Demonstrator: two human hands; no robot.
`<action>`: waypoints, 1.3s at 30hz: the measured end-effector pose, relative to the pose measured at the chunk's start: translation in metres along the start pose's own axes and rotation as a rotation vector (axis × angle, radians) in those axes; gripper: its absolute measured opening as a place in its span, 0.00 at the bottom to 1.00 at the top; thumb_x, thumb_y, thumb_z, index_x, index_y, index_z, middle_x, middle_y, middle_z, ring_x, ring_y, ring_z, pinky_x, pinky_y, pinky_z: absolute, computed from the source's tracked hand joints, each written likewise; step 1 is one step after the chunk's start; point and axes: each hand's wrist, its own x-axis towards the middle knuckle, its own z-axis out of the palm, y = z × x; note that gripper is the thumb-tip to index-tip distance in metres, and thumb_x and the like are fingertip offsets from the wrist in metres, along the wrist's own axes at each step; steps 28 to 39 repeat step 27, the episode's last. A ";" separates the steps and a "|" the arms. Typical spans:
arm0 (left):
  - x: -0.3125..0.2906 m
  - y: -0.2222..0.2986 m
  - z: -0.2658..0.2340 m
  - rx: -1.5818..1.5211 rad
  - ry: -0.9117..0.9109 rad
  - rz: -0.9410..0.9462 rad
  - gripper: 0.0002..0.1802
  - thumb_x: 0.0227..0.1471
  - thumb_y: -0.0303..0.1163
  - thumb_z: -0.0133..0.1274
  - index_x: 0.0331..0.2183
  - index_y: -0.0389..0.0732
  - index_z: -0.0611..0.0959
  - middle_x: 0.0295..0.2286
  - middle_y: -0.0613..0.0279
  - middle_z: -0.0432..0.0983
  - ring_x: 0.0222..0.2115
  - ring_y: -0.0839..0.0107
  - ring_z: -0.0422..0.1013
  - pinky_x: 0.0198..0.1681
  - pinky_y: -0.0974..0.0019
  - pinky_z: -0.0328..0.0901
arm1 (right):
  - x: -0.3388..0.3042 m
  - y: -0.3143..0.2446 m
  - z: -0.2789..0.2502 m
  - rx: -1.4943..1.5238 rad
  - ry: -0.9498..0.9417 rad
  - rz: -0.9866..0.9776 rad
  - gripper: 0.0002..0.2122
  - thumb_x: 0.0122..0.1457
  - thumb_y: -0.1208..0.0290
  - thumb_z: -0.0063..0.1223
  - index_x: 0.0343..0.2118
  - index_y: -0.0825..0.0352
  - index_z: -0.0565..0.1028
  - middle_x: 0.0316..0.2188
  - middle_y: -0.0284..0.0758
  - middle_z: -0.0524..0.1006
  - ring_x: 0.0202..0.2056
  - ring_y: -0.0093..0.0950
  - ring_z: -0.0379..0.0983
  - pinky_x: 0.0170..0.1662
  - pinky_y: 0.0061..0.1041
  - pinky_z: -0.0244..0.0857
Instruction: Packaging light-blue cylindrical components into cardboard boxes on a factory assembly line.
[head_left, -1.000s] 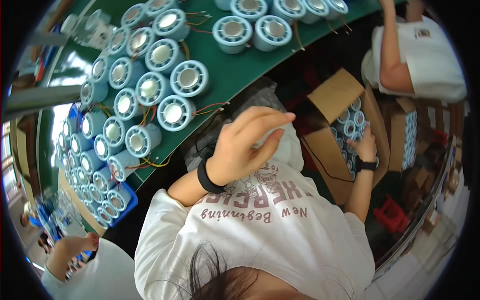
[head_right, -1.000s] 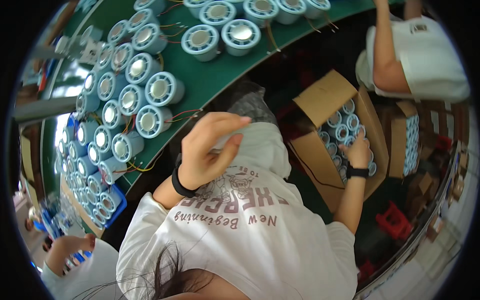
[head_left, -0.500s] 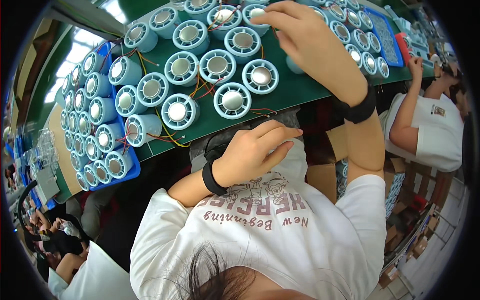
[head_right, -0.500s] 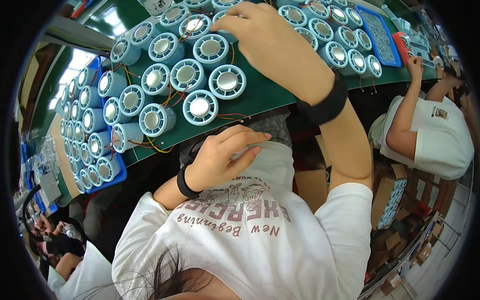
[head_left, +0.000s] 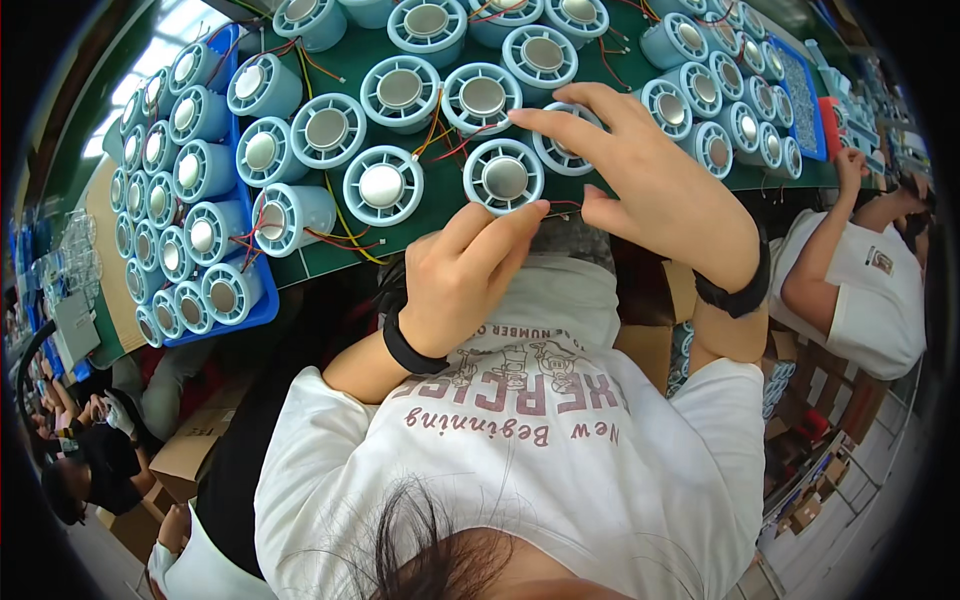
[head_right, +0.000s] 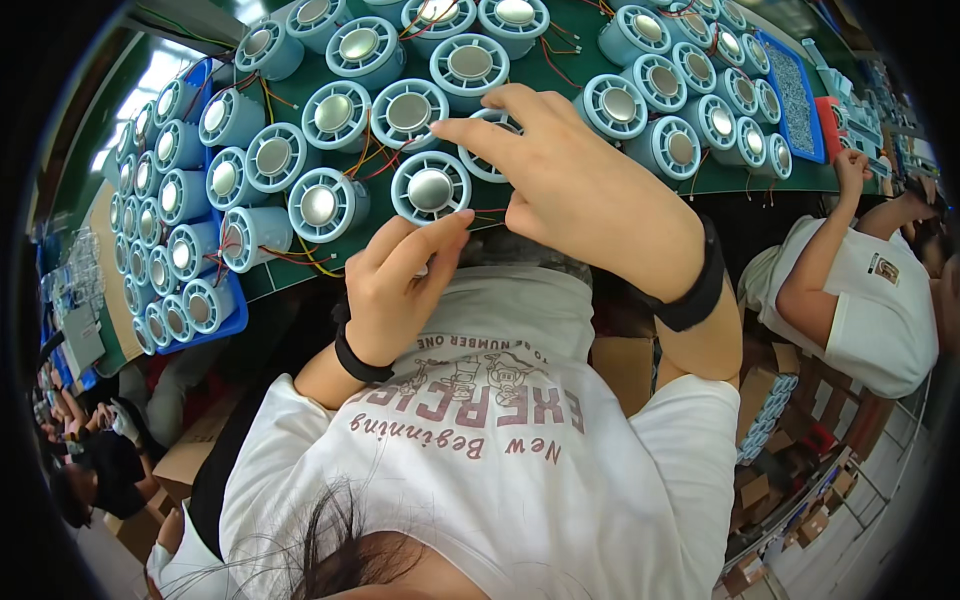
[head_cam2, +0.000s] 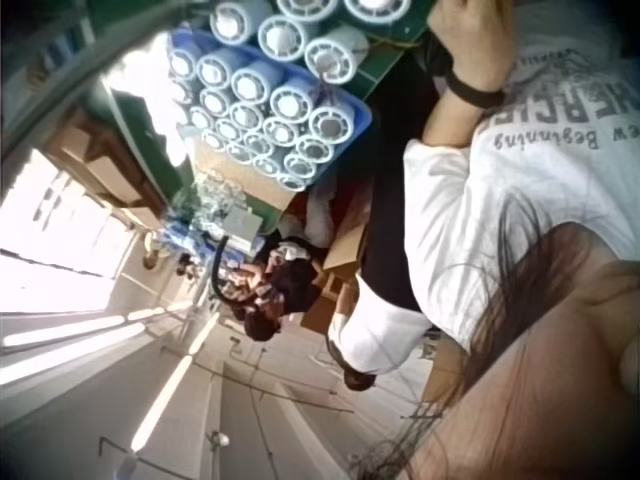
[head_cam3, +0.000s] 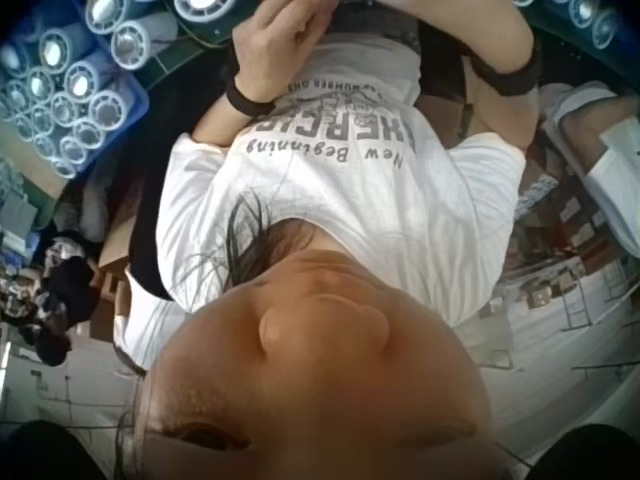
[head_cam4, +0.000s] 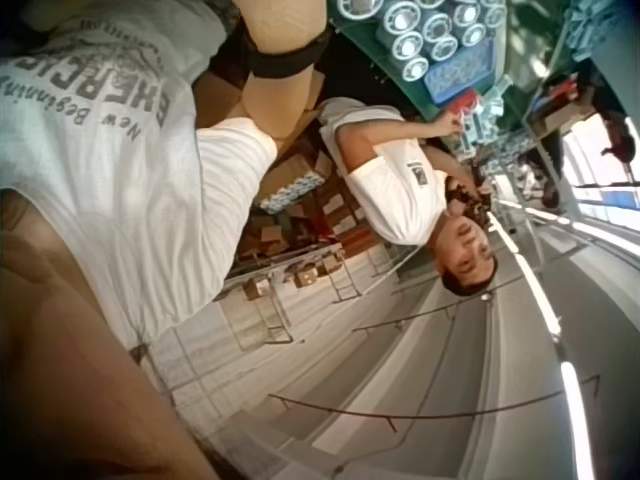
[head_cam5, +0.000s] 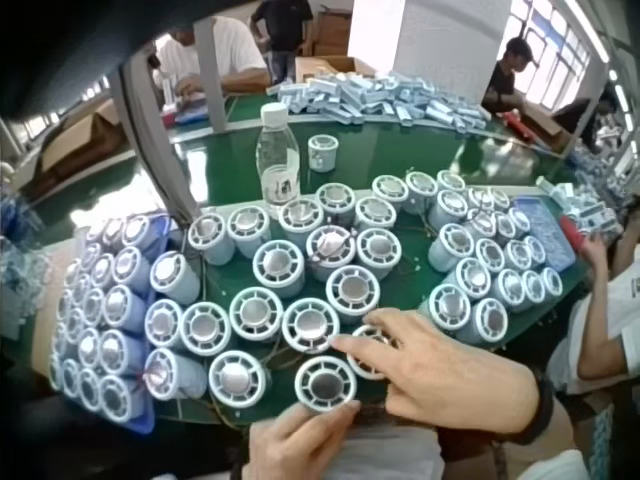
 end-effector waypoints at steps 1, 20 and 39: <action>-0.001 -0.001 0.002 0.000 0.025 0.012 0.19 0.43 0.23 0.63 0.41 0.48 0.85 0.19 0.67 0.64 0.15 0.73 0.64 0.16 0.68 0.59 | 0.000 0.004 0.003 0.018 -0.002 -0.007 0.31 0.45 0.82 0.59 0.56 0.60 0.68 0.47 0.39 0.66 0.41 0.39 0.70 0.46 0.31 0.67; 0.007 0.024 0.003 -0.682 -0.251 0.029 0.51 0.33 0.41 0.75 0.55 0.30 0.68 0.45 0.51 0.74 0.43 0.63 0.73 0.49 0.64 0.66 | -0.066 0.008 -0.028 0.829 -0.162 0.281 0.48 0.46 0.33 0.57 0.55 0.78 0.67 0.42 0.39 0.72 0.43 0.27 0.74 0.45 0.21 0.69; 0.006 0.036 -0.003 -1.323 -0.346 -0.480 0.47 0.42 0.42 0.70 0.57 0.30 0.66 0.51 0.48 0.70 0.51 0.64 0.69 0.55 0.65 0.61 | -0.075 0.008 -0.017 0.977 -0.098 0.191 0.51 0.52 0.25 0.37 0.58 0.79 0.64 0.45 0.47 0.74 0.46 0.30 0.74 0.48 0.21 0.66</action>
